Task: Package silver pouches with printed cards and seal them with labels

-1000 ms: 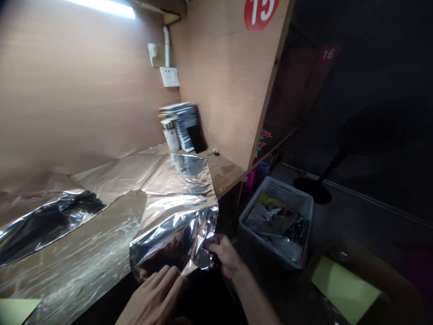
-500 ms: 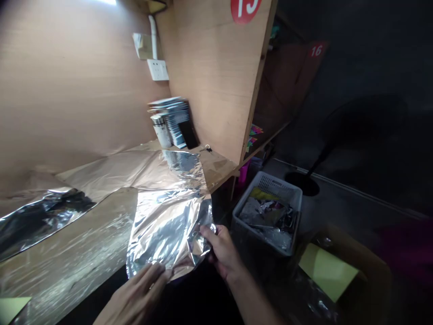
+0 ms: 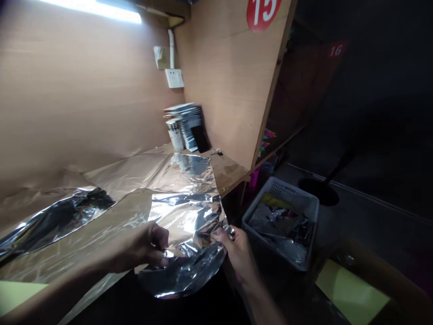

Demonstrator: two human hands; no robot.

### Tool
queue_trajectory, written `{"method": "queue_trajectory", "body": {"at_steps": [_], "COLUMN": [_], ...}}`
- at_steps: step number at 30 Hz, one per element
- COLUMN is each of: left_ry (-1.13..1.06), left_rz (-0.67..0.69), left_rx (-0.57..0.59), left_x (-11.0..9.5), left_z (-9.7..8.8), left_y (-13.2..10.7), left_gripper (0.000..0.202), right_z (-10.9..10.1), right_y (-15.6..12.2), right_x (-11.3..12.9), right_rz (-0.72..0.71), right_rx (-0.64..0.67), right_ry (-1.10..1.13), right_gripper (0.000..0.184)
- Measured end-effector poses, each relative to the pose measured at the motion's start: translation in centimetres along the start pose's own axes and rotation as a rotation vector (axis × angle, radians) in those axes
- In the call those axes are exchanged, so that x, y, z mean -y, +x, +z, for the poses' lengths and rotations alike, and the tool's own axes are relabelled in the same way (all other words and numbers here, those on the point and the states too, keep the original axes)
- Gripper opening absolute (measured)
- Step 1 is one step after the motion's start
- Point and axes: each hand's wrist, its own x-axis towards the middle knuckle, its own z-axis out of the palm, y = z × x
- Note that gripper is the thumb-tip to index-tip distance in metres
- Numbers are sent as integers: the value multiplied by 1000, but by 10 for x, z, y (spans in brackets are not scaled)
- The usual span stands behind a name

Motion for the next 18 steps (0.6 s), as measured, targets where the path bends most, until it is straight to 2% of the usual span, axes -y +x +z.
{"method": "queue_trajectory", "body": {"at_steps": [2, 3, 4, 5, 7, 8, 11, 14, 16, 18], "left_ry": [-67, -78, -82, -89, -125, -150, -194, -183, -129, 55], "left_rz": [-16, -7, 6, 20, 44, 47, 86, 120, 139, 149], "left_rx": [-12, -11, 3, 25, 89, 140, 260, 274, 214, 18], "left_x": [-1, -1, -2, -3, -7, -9, -14, -17, -21, -29], "left_z": [-2, -4, -5, -6, -9, -11, -14, -22, -37, -64], "left_y": [7, 9, 12, 14, 19, 20, 24, 25, 29, 38], "left_gripper": [46, 48, 49, 48, 45, 43, 40, 42, 44, 43], "right_z": [-7, -9, -9, -7, 5, 13, 33, 37, 35, 32], "right_y": [-6, -10, -13, -16, -17, -14, 5, 23, 26, 22], "right_x": [9, 16, 24, 32, 48, 55, 65, 62, 54, 43], "right_rz": [-312, -490, -664, -817, -1060, -1156, -1413, -1626, -1682, -1669], "right_rx": [-166, -192, -159, -67, 141, 202, 251, 293, 332, 366], "right_ry": [-258, -401, -546, -687, -914, -994, -1089, -1049, -968, -897], "right_gripper": [51, 58, 63, 62, 52, 47, 29, 11, 11, 12]}}
